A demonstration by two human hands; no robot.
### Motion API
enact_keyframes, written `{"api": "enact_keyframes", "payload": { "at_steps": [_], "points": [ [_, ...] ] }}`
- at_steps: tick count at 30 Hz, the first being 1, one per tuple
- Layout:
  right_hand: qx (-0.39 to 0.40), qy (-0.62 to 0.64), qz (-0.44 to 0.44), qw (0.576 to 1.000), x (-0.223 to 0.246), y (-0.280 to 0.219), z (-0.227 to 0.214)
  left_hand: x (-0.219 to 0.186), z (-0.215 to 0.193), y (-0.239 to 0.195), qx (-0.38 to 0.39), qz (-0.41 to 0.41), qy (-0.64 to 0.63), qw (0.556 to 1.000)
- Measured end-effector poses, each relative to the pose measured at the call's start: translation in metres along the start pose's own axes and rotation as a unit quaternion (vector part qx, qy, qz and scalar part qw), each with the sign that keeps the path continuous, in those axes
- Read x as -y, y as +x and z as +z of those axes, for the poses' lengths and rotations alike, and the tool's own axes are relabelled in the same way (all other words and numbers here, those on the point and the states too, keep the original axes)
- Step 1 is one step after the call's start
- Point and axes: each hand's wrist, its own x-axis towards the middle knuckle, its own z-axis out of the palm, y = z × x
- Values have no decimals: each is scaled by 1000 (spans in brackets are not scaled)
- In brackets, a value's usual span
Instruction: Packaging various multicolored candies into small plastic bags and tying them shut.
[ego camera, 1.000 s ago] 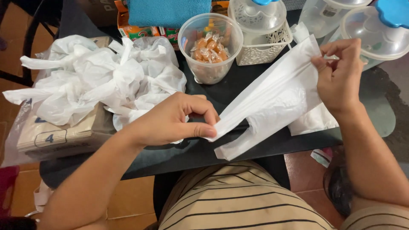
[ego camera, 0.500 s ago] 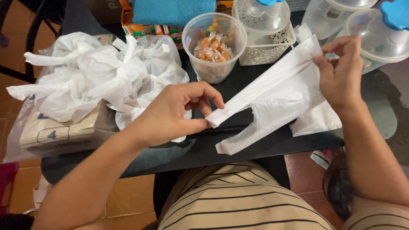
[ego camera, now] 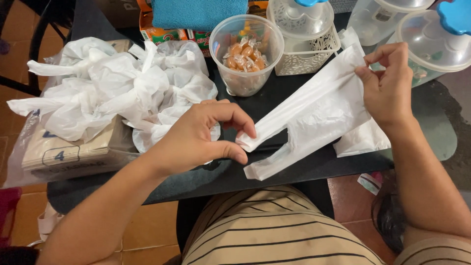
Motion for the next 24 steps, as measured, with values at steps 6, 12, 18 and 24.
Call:
{"api": "enact_keyframes", "payload": {
  "at_steps": [6, 12, 18, 24],
  "points": [
    [-3, -39, 6, 999, 2, 1, 5, 1, 0, -2, -7, -9, -115, 993],
    [-15, -113, -231, 966, 103, -10, 18, 2, 12, 18, -111, 20, -102, 988],
    [25, 6, -286, 958, 162, 0, 31, -9, 19, 29, -121, 53, -144, 981],
    [36, 91, -189, 977, 165, -1, 20, -13, 17, 22, -91, 90, -139, 982]
  ]
}}
